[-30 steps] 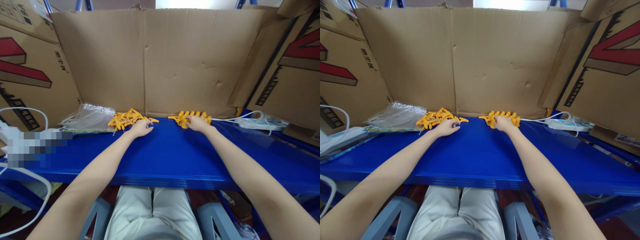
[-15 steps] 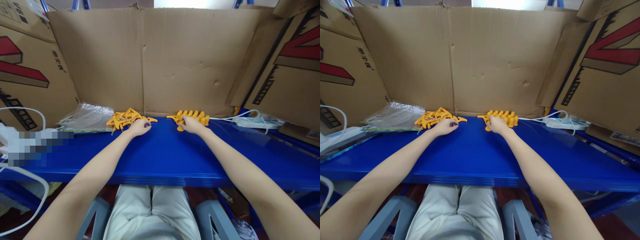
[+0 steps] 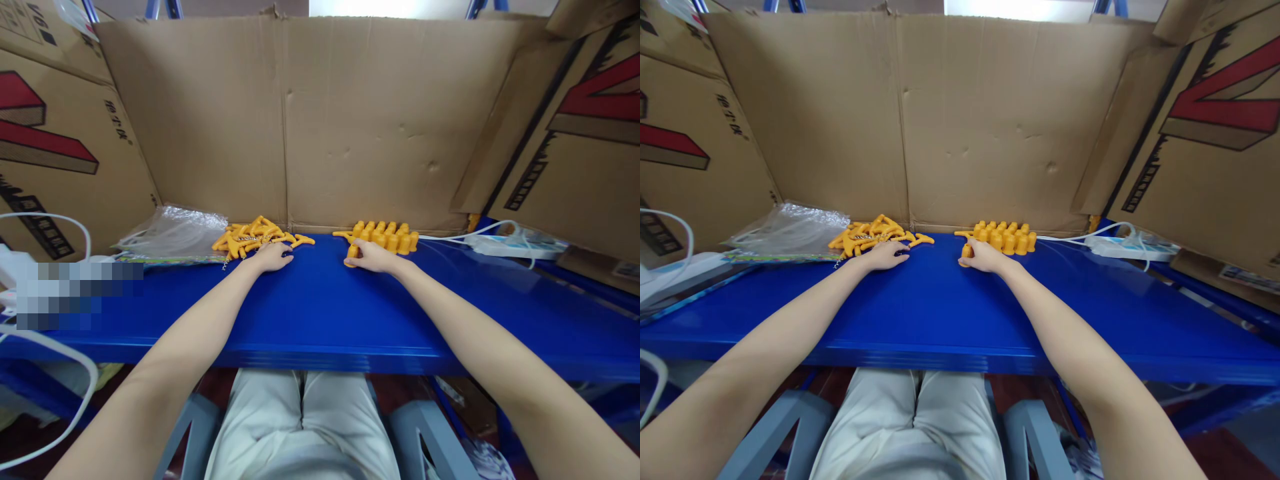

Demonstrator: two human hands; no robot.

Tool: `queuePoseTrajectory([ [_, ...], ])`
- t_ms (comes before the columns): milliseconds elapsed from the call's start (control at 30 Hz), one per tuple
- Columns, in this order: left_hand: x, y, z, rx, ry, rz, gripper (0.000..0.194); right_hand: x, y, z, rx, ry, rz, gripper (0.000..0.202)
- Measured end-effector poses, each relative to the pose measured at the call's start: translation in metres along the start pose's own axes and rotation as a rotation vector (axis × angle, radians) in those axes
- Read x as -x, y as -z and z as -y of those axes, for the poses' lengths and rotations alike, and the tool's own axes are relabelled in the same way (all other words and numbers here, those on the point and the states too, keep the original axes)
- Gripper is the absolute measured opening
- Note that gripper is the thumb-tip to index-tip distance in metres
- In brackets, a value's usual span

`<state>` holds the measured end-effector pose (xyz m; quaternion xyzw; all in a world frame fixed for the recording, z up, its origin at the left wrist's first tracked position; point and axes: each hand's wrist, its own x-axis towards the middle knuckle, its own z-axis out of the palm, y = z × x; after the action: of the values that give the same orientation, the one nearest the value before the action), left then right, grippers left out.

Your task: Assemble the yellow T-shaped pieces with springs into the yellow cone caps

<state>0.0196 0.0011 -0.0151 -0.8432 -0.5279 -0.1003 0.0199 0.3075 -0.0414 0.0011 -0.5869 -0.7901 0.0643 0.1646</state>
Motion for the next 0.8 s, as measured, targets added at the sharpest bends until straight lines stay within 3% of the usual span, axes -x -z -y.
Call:
queuePoseTrajectory([
  [267,-0.007,-0.003,0.004,0.044,0.003,-0.105,0.027,0.002,0.002,0.004,0.018,-0.018,0.019,0.031],
  [800,-0.007,0.002,-0.009,0.287,-0.054,-0.562,0.007,0.0,0.0,0.002,0.04,-0.007,0.011,0.025],
])
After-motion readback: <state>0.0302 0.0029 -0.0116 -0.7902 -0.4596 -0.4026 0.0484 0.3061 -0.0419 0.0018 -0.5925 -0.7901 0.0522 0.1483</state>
